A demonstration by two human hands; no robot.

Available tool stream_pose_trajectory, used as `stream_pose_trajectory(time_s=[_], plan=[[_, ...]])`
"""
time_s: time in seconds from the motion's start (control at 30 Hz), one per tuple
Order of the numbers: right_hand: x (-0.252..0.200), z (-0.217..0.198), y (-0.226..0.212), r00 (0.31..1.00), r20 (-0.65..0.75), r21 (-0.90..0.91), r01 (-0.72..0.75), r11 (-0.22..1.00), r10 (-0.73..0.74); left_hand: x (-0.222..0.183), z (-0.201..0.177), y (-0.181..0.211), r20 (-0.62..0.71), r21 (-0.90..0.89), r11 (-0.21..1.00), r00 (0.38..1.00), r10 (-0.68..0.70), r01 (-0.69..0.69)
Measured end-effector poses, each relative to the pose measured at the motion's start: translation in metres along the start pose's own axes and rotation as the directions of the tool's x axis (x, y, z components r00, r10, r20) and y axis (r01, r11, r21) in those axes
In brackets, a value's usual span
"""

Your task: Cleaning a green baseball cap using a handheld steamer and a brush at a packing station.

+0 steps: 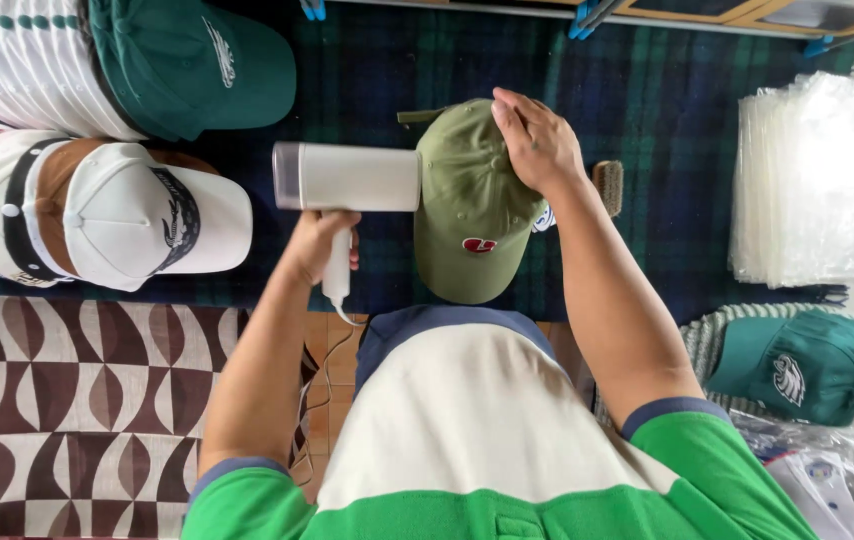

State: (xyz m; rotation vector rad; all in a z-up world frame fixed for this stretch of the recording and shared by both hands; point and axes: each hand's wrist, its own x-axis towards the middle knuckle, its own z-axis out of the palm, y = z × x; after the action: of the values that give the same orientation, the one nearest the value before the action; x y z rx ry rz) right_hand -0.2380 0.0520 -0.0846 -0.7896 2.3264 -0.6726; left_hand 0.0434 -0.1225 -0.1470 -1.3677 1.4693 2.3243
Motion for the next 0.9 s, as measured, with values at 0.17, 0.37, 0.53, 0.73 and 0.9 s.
stream_pose_trajectory(time_s=[0.17, 0.37, 0.53, 0.73, 0.9], plan=[[0.004, 0.0, 0.001, 1.0, 0.0, -0.073, 0.007, 0.997, -0.007, -0.018, 0.001, -0.004, -0.125, 0.057, 0.998, 0.992, 0.023, -0.016], [-0.004, 0.019, 0.03, 0.915, -0.32, -0.049, 0.244, 0.969, -0.247, -0.07, 0.034, 0.086, 0.002, 0.576, 0.757, 0.927, 0.375, -0.307], [-0.011, 0.018, 0.038, 0.951, -0.263, 0.132, 0.204, 0.97, -0.164, -0.088, 0.09, 0.152, 0.067, 0.924, 0.355, 0.975, 0.213, -0.141], [-0.014, 0.014, 0.027, 0.976, -0.202, 0.171, 0.112, 0.979, -0.076, -0.057, 0.118, 0.184, 0.163, 0.929, 0.265, 0.927, 0.337, -0.26], [-0.018, 0.015, 0.028, 0.961, -0.253, 0.335, -0.018, 0.942, 0.109, -0.061, 0.116, 0.177, 0.247, 0.948, 0.088, 0.883, 0.399, -0.305]])
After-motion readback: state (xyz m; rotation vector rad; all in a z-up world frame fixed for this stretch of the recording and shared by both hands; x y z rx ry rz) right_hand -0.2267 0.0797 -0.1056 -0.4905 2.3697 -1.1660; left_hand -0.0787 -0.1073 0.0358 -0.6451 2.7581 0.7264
